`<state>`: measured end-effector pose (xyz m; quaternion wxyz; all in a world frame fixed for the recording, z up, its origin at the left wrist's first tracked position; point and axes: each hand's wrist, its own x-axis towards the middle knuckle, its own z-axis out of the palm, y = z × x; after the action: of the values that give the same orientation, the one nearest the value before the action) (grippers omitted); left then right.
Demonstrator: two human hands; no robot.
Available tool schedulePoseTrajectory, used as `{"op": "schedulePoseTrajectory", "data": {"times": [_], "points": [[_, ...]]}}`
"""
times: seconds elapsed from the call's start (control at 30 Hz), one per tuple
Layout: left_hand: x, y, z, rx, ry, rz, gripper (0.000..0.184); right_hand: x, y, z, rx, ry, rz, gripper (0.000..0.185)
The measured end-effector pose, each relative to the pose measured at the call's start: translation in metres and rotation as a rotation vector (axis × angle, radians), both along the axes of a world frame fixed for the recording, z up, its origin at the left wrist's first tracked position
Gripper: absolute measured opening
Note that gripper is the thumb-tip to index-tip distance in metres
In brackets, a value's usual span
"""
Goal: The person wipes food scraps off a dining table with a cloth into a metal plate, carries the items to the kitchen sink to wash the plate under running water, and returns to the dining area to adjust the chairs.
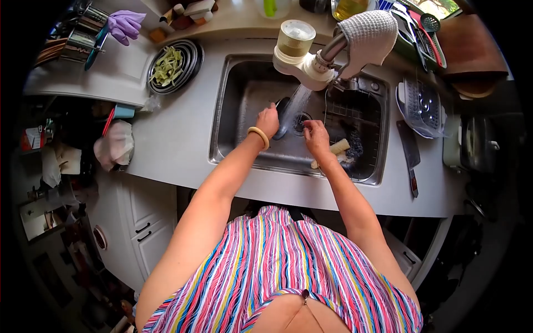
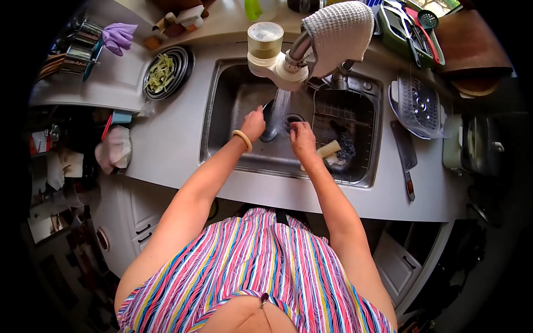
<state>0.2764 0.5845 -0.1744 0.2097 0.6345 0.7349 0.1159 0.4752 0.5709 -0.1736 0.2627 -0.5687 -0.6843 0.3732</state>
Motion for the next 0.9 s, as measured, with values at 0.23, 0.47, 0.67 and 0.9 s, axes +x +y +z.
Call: {"op": "schedulePoseTrajectory", "data": {"times": [0.23,0.47,0.67,0.9], "points": [[-0.031,-0.038,0.014,-0.289,-0.985,0.430,0.032,0.007,0.016,0.002,-0.250,0.050,-0.099,0.040],[0.018,-0.042,-0.028,0.108,-1.014,0.524,0.037,-0.002,0.010,-0.005,-0.429,0.472,-0.297,0.020],[0.084,-0.035,-0.024,0.126,-1.067,0.850,0.046,-0.011,0.004,0.023,-0.059,0.216,-0.311,0.028],[0.084,-0.029,-0.053,-0.011,-0.896,0.718,0.050,-0.004,-0.008,0.027,-0.034,0.159,-0.334,0.036]]}}
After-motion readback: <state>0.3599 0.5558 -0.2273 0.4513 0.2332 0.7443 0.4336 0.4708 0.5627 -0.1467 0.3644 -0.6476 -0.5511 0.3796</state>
